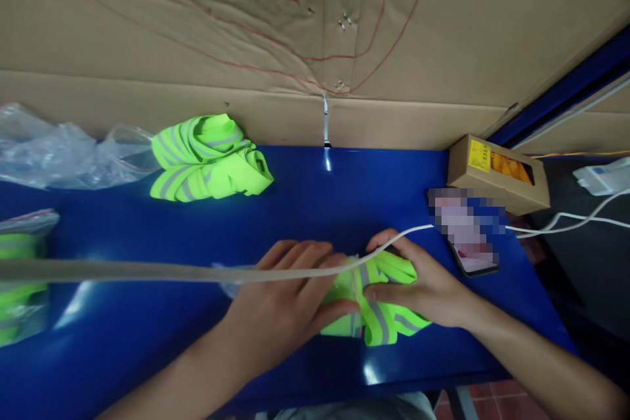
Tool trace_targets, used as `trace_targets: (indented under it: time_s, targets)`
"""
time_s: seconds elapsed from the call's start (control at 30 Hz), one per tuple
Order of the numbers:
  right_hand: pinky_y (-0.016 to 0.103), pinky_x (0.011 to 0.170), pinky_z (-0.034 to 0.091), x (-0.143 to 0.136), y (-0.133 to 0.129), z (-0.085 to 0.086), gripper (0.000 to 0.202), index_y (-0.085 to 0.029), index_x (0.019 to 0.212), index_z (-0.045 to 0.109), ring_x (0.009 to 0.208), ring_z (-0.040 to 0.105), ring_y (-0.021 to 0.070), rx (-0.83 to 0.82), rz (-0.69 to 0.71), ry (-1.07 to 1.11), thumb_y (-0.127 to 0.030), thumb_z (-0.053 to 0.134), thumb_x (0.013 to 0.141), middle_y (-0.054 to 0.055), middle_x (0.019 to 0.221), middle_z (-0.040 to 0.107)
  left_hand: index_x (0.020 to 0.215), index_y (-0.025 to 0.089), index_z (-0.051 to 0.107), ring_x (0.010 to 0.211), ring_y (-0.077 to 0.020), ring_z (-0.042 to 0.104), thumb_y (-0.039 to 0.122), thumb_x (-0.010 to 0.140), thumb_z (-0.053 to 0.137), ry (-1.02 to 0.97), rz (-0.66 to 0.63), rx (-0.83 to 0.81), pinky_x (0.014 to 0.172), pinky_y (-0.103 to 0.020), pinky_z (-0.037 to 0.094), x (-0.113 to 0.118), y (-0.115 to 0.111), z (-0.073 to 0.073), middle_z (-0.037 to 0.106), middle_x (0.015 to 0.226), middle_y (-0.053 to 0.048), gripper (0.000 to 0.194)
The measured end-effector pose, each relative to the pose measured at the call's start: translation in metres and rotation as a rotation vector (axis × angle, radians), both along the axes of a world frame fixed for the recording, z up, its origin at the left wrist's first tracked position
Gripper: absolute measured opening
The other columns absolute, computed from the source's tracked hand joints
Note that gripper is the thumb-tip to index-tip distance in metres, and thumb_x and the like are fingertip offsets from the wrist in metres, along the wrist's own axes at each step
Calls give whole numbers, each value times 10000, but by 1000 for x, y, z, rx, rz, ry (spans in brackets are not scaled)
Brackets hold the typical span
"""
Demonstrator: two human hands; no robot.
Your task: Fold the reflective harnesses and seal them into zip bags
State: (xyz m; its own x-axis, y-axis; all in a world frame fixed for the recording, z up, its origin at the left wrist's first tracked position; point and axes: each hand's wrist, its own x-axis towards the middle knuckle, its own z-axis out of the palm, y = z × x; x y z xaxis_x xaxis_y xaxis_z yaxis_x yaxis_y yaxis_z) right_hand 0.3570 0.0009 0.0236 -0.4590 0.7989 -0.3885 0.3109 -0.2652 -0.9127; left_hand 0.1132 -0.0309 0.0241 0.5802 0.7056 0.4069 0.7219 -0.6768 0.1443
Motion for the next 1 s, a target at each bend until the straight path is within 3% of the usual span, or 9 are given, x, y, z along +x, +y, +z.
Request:
trace_targets:
  time_s: [0.1, 0.17, 0.23, 0.33, 0.43, 0.53, 0.73, 0.8, 1.0]
  targets:
    - [240, 656, 449, -2, 5, -2, 508, -229, 1056, 520, 719, 536, 124, -138, -110, 106, -347, 870, 706, -66, 793, 573, 1354, 121, 543, 1157, -258, 647, 698, 947, 412, 145, -109, 35, 999, -466, 466, -2, 0, -1, 707, 1275, -100, 719]
    - [234, 635, 443, -3, 6, -2, 507, -223, 1028, 516, 693, 527, 117, -195, -122, 148, -351, 875, 693, -71, 766, 567, 1449, 108, 463, 1286, -277, 569, 773, 903, 395, 238, -99, 22, 1078, -513, 402, -3, -1, -2, 627, 1422, -96, 864]
    - [239, 646, 453, -5, 4, -2, 503, -224, 1014, 523, 706, 535, 123, -171, -112, 139, -347, 882, 684, -64, 781, 575, 1473, 125, 443, 1304, -269, 552, 674, 948, 443, 285, -81, 51, 1088, -526, 381, -2, -2, -4, 603, 1456, -77, 760]
    - [258, 679, 471, -8, -5, -4, 510, -244, 1057, 538, 746, 552, 140, 3, -97, 33, -324, 880, 688, -44, 852, 604, 1455, 137, 480, 1242, -246, 592, 476, 1008, 423, 276, -99, 131, 1027, -491, 424, 1, -3, -8, 644, 1403, -68, 564]
    - [261, 641, 458, -13, -15, -8, 605, -285, 1199, 502, 701, 538, 141, 163, -102, -141, -308, 863, 715, -49, 853, 604, 1435, 128, 509, 1200, -243, 615, 561, 997, 394, 238, -97, 132, 992, -456, 452, 4, -4, -12, 670, 1358, -79, 627]
    - [272, 699, 484, -15, -17, -11, 635, -281, 1199, 475, 776, 573, 151, 216, -118, -181, -309, 875, 707, -28, 945, 611, 1420, 116, 519, 1169, -248, 630, 625, 970, 420, 213, -82, 122, 987, -451, 454, 4, -1, -16, 694, 1307, -85, 687]
    - [350, 931, 535, 0, -4, 0, 740, -289, 1424, 347, 1168, 618, 223, -96, 138, 157, -316, 788, 830, 76, 1293, 583, 1444, 118, 462, 1188, -242, 639, 620, 966, 456, 169, -19, -11, 1009, -443, 435, -2, 5, -15, 667, 1364, -80, 693]
    - [372, 980, 521, 4, -2, 2, 785, -303, 1450, 347, 1238, 594, 241, -102, 182, 165, -315, 809, 816, 83, 1361, 567, 1453, 124, 442, 1225, -255, 624, 617, 944, 509, 174, -21, -79, 1034, -451, 420, -4, 6, -15, 650, 1387, -93, 712]
    - [383, 929, 513, -6, -8, -8, 658, -258, 1352, 442, 1073, 635, 235, 150, 71, -97, -311, 805, 807, 62, 1216, 643, 1473, 119, 399, 1239, -277, 603, 652, 882, 595, 209, -45, -136, 1073, -459, 372, 1, 5, -17, 633, 1403, -110, 819]
